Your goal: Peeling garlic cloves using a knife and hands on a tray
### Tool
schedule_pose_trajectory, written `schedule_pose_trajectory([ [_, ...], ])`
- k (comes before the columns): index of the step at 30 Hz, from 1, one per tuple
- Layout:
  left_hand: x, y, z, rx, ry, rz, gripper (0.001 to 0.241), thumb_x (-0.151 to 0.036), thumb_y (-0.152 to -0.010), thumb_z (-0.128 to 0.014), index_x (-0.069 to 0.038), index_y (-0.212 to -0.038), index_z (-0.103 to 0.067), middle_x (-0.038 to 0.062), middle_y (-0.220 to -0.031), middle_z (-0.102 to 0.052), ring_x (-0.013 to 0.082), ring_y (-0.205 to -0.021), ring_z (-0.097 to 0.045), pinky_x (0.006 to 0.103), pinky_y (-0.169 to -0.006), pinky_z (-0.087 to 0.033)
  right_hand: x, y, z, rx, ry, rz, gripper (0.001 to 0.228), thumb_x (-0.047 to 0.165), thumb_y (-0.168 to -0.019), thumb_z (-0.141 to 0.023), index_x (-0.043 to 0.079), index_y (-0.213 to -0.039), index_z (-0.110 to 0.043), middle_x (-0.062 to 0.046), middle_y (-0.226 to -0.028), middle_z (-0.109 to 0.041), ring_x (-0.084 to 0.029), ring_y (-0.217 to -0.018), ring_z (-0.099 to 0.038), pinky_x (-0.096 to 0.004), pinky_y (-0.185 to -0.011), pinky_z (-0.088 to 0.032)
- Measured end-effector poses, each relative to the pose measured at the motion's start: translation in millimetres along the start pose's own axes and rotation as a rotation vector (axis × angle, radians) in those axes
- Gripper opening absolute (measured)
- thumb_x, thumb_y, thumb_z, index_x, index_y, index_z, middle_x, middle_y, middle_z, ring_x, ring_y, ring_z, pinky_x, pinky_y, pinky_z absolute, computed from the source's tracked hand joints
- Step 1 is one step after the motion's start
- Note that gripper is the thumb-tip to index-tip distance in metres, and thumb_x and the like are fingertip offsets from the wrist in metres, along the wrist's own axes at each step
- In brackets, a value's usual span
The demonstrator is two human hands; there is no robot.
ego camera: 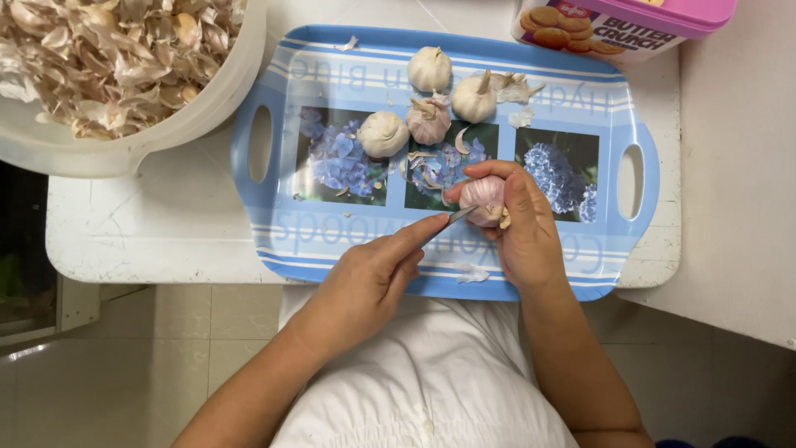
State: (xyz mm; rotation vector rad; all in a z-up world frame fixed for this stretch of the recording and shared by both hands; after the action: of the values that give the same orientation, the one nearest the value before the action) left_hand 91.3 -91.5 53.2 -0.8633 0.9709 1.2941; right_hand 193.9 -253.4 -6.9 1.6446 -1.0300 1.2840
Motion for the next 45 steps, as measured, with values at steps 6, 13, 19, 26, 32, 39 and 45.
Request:
schedule_pose_trajectory([
  [6, 10.7, 4.4, 13.0, 0.091, -0.314, 0.062, 0.049, -0.009, -0.106, -0.052, -0.023, -0.153, -0.059, 0.021, -0.083, -0.076, 0.0423, -0.075, -0.077, 0.0511, -0.067, -0.064, 18.5, -2.3, -7.5, 0.068, 0.342, 0.123, 0.056, 0.048, -0.113, -0.037, 0.003, -0.116, -0.070, -0.016, -0.089, -0.078, -0.012, -0.062, -0.060, -0.020, -0.054, -0.043],
  [13, 12.5, 0.2, 14.2, 0.171, -0.348, 0.099, 0.048, -0.009, -0.106, -0.053, -0.023, -0.150, -0.063, 0.022, -0.085, -0.078, 0.0433, -0.076, -0.078, 0.0510, -0.066, -0.064, 37.3, 3.7, -28.8, 0.143, 0.542, 0.151, 0.047, 0.039, -0.114, -0.040, 0.006, -0.113, -0.072, -0.014, -0.077, -0.073, -0.017, -0.061, -0.055, -0.028, -0.060, -0.049],
  [19, 17.8, 4.8, 8.7, 0.130, -0.167, 0.014, 0.051, -0.008, -0.105, -0.051, -0.025, -0.152, -0.059, 0.018, -0.085, -0.077, 0.0379, -0.075, -0.079, 0.0473, -0.066, -0.065, 18.5, 0.9, -25.1, 0.189, 0.172, 0.064, 0.045, 0.046, -0.110, -0.044, 0.007, -0.113, -0.066, -0.011, -0.087, -0.077, -0.010, -0.076, -0.066, -0.024, -0.072, -0.052],
  [26, 17.9, 6.6, -8.4, -0.037, -0.134, -0.065, 0.054, -0.009, -0.106, -0.051, -0.028, -0.157, -0.052, 0.011, -0.085, -0.074, 0.0301, -0.069, -0.075, 0.0419, -0.065, -0.065, 2.3, -2.5, -26.2, 0.029, -0.119, 0.074, 0.049, 0.050, -0.110, -0.039, 0.005, -0.106, -0.058, -0.018, -0.071, -0.067, -0.007, -0.048, -0.043, -0.018, -0.042, -0.026],
  [32, 31.1, 1.5, -20.1, -0.083, 0.264, -0.026, 0.048, -0.007, -0.108, -0.049, -0.021, -0.153, -0.058, 0.006, -0.086, -0.077, 0.0175, -0.070, -0.072, 0.0346, -0.066, -0.063, 3.6, -4.6, -27.6, -0.066, -0.125, 0.086, 0.049, 0.054, -0.111, -0.037, 0.009, -0.106, -0.057, -0.015, -0.073, -0.066, -0.006, -0.050, -0.042, -0.017, -0.045, -0.024],
  [39, 2.9, 7.9, 6.5, -0.028, -0.317, -0.111, 0.059, 0.001, -0.102, -0.056, -0.019, -0.156, -0.055, 0.018, -0.078, -0.070, 0.0394, -0.064, -0.073, 0.0487, -0.059, -0.063, -4.1, -8.2, -16.6, -0.016, 0.016, 0.083, 0.057, 0.050, -0.112, -0.033, 0.002, -0.101, -0.062, -0.021, -0.065, -0.065, -0.011, -0.045, -0.044, -0.019, -0.044, -0.028],
  [45, 26.8, 0.9, -18.1, -0.045, 0.222, -0.001, 0.047, -0.007, -0.109, -0.048, -0.020, -0.152, -0.058, 0.007, -0.070, -0.069, 0.0222, -0.066, -0.071, 0.0366, -0.064, -0.061, -14.6, -8.3, -18.7, -0.067, -0.249, 0.025, 0.053, 0.049, -0.112, -0.038, 0.002, -0.102, -0.060, -0.023, -0.069, -0.065, -0.017, -0.053, -0.058, -0.020, -0.052, -0.045],
])
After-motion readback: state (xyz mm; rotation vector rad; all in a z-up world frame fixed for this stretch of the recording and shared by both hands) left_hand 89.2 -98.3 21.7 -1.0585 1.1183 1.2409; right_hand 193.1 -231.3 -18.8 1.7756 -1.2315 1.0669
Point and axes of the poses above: each hand's wrist, its own y-axis away from the middle knuckle, its own z-axis out of the back of the hand, x = y × z, the point moved 6 cm from there along -y, towards the middle knuckle
